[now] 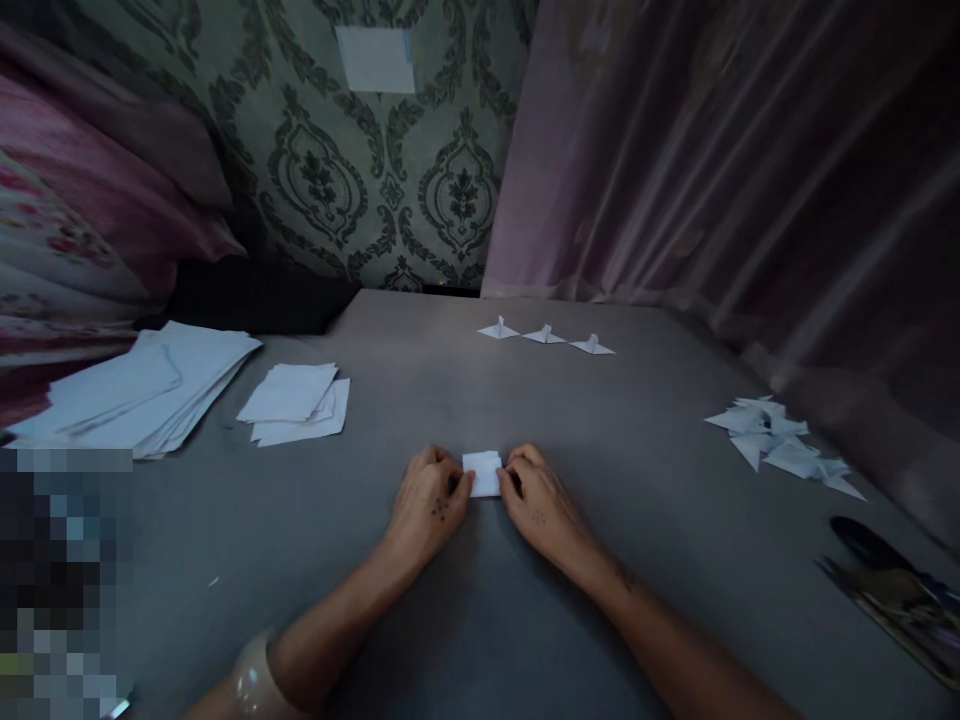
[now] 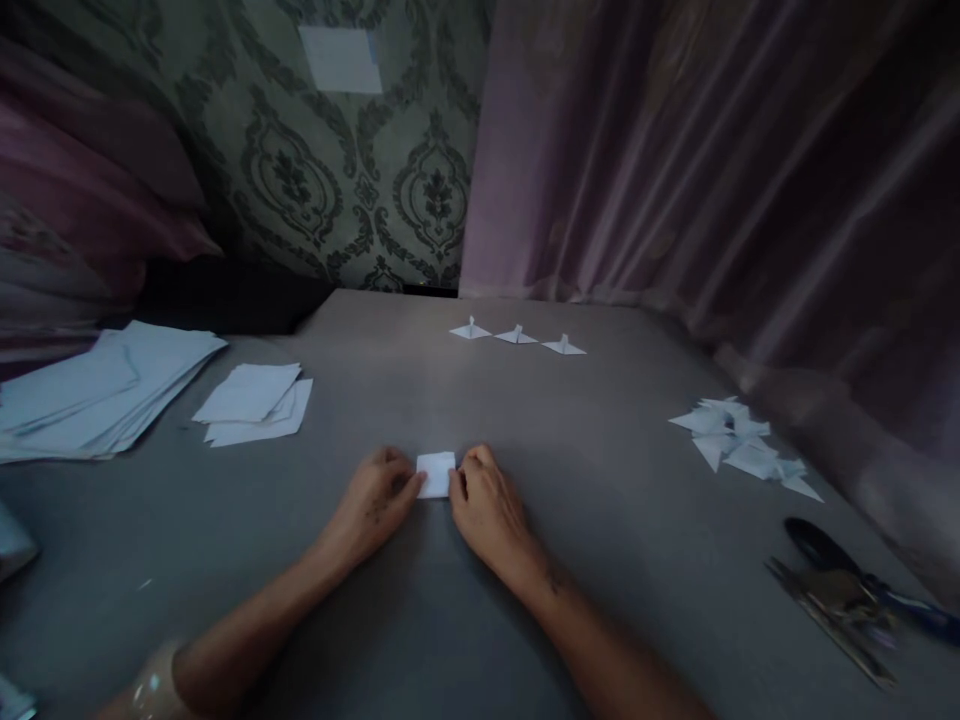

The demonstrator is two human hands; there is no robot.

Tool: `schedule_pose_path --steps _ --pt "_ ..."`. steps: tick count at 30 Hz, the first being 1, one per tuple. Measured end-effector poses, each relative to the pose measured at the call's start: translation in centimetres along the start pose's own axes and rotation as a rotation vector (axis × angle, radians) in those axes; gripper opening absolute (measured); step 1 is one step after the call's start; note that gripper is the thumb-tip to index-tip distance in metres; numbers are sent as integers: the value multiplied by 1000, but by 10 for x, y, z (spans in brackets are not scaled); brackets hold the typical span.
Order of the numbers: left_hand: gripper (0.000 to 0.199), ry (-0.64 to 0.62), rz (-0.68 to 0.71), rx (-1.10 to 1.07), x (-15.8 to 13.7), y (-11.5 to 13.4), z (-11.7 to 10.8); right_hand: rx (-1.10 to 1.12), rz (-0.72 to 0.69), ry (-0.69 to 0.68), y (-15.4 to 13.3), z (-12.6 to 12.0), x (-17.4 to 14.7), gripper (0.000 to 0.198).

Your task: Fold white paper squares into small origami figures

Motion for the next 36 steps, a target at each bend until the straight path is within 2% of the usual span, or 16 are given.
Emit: schedule_pose_path --steps 11,19,24,36 --pt "31 19 -85 -20 2 -1 0 -65 60 13 -3 3 4 25" --pt "30 20 -124 -29 3 -3 0 -26 86 1 -2 3 7 26" --pt "31 17 -79 -44 2 -5 1 -17 90 0 -2 4 8 26" --pt "31 7 -73 -39 2 -3 0 -86 103 13 0 8 6 27"
Point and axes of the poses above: each hand's wrist, its own x-axis towards the middle knuckle, its own z-axis out of the palm, y = z × x, the point moved 2 cm from there along x, towards the middle knuckle, and after that the axes turned 12 degrees about -x, right-handed, at the moved point
